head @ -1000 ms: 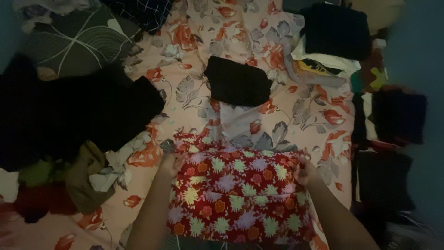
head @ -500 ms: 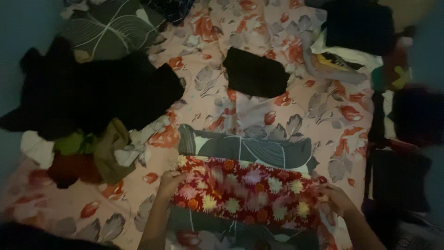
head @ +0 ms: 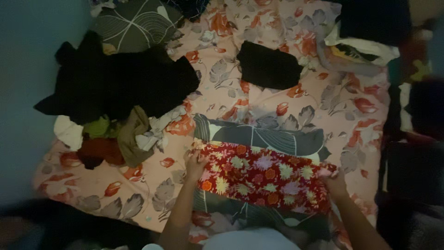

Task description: The person folds a red floral garment, a green shirt, and a black shirt on a bed with a floral sheet. The person smooths each item, folds it into a compact rectangle, and places it on a growing stack of folded clothes.

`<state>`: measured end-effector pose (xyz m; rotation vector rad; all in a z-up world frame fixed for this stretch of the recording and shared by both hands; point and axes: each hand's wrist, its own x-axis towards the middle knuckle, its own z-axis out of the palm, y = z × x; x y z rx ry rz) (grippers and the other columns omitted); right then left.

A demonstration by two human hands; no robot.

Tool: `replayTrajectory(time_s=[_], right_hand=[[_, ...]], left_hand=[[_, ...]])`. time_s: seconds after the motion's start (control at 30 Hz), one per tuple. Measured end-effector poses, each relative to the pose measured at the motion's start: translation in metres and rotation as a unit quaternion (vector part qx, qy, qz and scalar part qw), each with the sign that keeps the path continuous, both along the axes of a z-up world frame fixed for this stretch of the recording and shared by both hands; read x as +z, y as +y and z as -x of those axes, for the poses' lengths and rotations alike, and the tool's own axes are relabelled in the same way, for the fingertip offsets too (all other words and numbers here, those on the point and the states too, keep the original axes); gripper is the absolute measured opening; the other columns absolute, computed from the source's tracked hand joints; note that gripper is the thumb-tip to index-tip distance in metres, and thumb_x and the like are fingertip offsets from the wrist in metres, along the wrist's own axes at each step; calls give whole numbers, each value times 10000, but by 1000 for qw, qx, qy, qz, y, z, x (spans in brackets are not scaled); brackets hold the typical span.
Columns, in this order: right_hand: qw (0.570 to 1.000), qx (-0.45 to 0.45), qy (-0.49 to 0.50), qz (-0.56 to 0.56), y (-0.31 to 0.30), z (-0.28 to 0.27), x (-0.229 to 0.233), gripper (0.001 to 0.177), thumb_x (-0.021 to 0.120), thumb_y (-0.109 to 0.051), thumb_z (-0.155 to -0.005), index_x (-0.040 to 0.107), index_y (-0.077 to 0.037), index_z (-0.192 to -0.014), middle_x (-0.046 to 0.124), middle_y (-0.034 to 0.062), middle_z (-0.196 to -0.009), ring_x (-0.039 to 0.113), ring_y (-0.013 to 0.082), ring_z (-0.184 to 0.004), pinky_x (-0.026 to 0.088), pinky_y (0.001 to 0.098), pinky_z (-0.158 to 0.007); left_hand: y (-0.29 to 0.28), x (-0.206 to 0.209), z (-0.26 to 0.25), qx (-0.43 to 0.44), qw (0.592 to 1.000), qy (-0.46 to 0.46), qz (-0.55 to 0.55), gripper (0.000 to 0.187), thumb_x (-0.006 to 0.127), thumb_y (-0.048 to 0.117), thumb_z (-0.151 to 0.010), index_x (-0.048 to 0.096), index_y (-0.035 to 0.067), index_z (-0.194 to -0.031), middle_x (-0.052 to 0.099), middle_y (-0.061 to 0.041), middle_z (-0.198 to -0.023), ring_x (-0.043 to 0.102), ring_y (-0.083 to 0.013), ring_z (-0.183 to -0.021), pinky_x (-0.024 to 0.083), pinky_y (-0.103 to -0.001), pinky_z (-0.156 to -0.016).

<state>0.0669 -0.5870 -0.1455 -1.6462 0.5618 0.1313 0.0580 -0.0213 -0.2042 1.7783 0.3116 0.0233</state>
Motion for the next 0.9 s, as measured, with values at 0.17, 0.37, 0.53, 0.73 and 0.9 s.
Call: replayTrajectory(time_s=[0.17, 0.37, 0.53, 0.73, 0.9], right_hand=[[996, -5, 20, -92, -4, 13, 5, 391, 621, 105, -797, 566, 50, -1180, 644, 96, -948, 637, 245, -796, 543, 363, -657], [980, -77, 182, -33, -13, 22, 11, 269, 522, -57, -966, 642, -57, -1207, 664, 69, -978, 604, 201, -861, 510, 341, -737], [973, -51, 225, 26, -20, 14, 10, 306, 531, -239, -1022, 633, -50, -1241, 661, 91, -1022, 616, 212, -896, 513, 388, -794], [967, -81, 240, 26, -32, -19, 0, 435, 664, -302, -1011, 553, -60, -1354, 588, 93, -1161, 551, 258, -999, 487, 458, -823], [947, -88, 228, -210, -44, -46, -5, 388, 637, -225, -969, 595, -39, -1307, 634, 84, -1162, 631, 260, -989, 510, 444, -869]], left_hand=[[29, -3, 38, 16, 985, 18, 169, 631, 664, 203, -884, 480, 43, -1466, 599, -126, -1203, 604, -191, -798, 529, -342, -689], [54, 10, 66, 73, 950, 96, 287, 625, 604, 158, -834, 537, 111, -1454, 669, -109, -1225, 658, -192, -667, 542, -336, -558], [58, 9, 74, 154, 971, 179, 33, 629, 661, 392, -1122, 648, -200, -911, 605, -291, -792, 563, -233, -591, 467, -355, -524], [42, 9, 1, 73, 971, 80, 212, 243, 794, 211, -961, 704, -13, -998, 623, -65, -768, 550, -163, -641, 453, -310, -599], [51, 50, -45, 136, 961, 199, 137, 482, 767, 161, -897, 659, 24, -1346, 740, -91, -1099, 685, -186, -866, 561, -336, -742]])
